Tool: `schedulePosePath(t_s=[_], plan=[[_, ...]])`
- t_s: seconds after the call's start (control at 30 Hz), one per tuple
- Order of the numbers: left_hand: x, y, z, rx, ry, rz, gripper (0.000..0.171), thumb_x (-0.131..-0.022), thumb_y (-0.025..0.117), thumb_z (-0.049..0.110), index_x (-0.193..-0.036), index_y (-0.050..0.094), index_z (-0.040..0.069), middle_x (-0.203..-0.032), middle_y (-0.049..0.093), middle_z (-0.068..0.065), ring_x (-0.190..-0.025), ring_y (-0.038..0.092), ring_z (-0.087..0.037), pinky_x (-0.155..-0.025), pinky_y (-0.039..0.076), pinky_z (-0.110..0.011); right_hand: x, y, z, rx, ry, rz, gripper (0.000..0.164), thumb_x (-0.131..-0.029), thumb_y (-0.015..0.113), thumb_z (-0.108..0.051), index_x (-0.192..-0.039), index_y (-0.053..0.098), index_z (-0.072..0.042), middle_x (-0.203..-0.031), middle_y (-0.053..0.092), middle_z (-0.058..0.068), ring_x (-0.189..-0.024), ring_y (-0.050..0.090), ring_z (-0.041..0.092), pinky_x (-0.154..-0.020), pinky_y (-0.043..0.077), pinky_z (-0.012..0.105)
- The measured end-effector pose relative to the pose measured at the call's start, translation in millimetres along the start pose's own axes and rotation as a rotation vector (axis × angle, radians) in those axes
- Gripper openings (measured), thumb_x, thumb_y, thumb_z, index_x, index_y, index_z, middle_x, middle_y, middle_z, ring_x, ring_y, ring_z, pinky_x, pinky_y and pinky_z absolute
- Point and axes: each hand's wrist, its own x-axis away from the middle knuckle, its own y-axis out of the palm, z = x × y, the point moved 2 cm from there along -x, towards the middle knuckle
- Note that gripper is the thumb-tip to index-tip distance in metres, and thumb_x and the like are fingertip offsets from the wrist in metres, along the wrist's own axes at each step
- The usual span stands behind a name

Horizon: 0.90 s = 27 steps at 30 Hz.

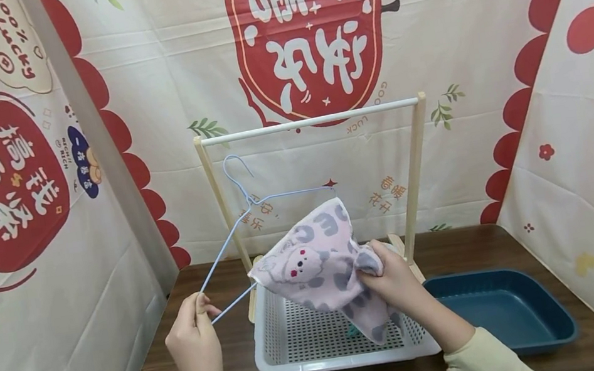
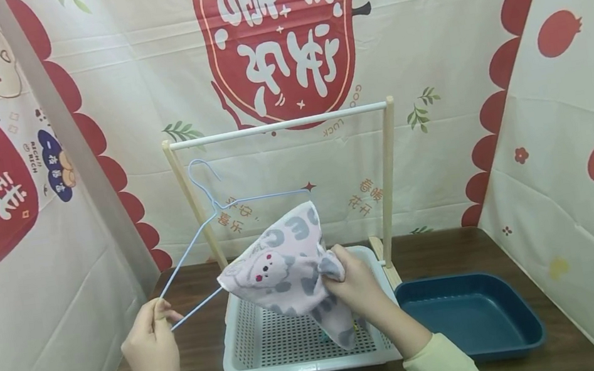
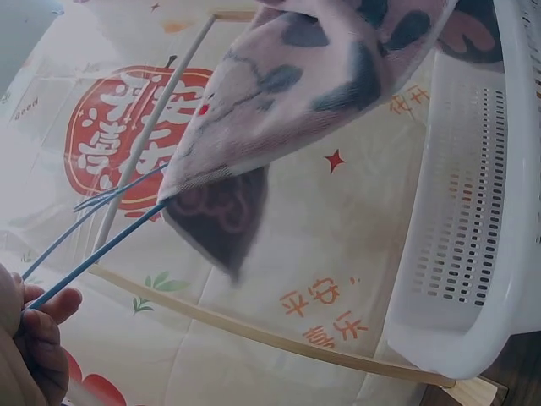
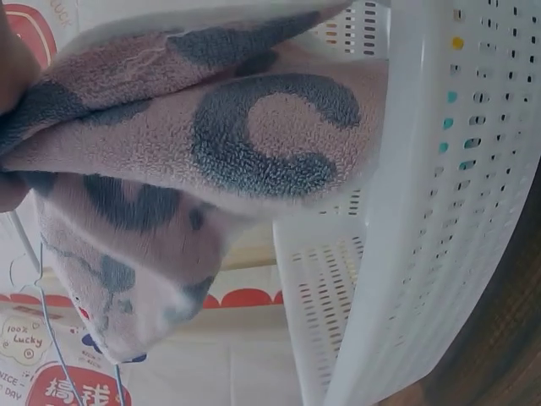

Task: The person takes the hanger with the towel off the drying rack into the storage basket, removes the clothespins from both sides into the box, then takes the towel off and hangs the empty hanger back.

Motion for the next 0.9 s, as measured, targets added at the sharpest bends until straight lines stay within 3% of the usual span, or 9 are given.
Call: schedulePosePath(t_s=[0.1,0.33,0.43,0.53,0.67,0.9], plan=[[0.4,0.0,-0.3,-0.004,0.000,0.003,0.008,-0.090,0.063,-0.009,-0.085,0.066,-0.003,-0.064,0.066,-0.003,-0.055,0.061,-0.017,-0.050,0.039,-0.016,-1,0,3,0.014,-0.035,-0.014,0.024,-0.084,0.067,0.006,-0.096,0.053,-0.009,-0.085,0.054,0.003,-0.076,0.052,0.019,-0.062,0.047,0.030],[-0.4,-1.4,-0.2,0.011,-0.001,0.026,0.009,-0.089,0.062,-0.010,-0.084,0.065,-0.003,-0.064,0.066,-0.004,-0.054,0.060,-0.018,-0.046,0.033,-0.016,-5,1,9,0.063,-0.203,-0.063,0.035,-0.076,0.059,0.020,-0.087,0.054,-0.013,-0.094,0.054,-0.003,-0.083,0.048,0.016,-0.069,0.042,0.028],[-2.6,-3.4,0.6,0.022,-0.005,0.030,0.009,-0.092,0.061,-0.008,-0.084,0.063,-0.004,-0.065,0.067,-0.005,-0.054,0.059,-0.019,-0.044,0.029,-0.017,-4,0,11,0.125,-0.197,-0.093,0.035,-0.073,0.062,0.016,-0.093,0.055,-0.012,-0.097,0.055,-0.001,-0.087,0.049,0.019,-0.071,0.043,0.032],[-4.0,-4.5,1.8,0.024,-0.016,0.021,0.010,-0.093,0.060,-0.006,-0.084,0.063,-0.004,-0.065,0.067,-0.005,-0.056,0.059,-0.018,-0.046,0.032,-0.017,-3,-1,11,0.213,-0.171,-0.123,0.038,-0.076,0.071,0.006,-0.110,0.057,-0.006,-0.117,0.057,0.010,-0.107,0.052,0.028,-0.086,0.046,0.045],[-4.7,-3.3,3.8,0.036,-0.013,0.004,0.009,-0.092,0.060,-0.007,-0.085,0.064,-0.005,-0.065,0.066,-0.005,-0.055,0.059,-0.018,-0.046,0.031,-0.018,-2,-4,12,0.320,-0.133,-0.130,0.048,-0.082,0.078,-0.010,-0.124,0.056,-0.003,-0.139,0.047,0.021,-0.129,0.040,0.041,-0.098,0.037,0.061],[-13.1,4.4,5.0,0.032,0.014,-0.063,0.008,-0.093,0.061,-0.004,-0.086,0.063,-0.002,-0.065,0.066,-0.004,-0.054,0.057,-0.020,-0.046,0.032,-0.017,-1,-10,14,0.347,-0.064,-0.151,0.047,-0.086,0.076,-0.017,-0.128,0.057,-0.008,-0.145,0.043,0.019,-0.132,0.039,0.039,-0.099,0.037,0.061]])
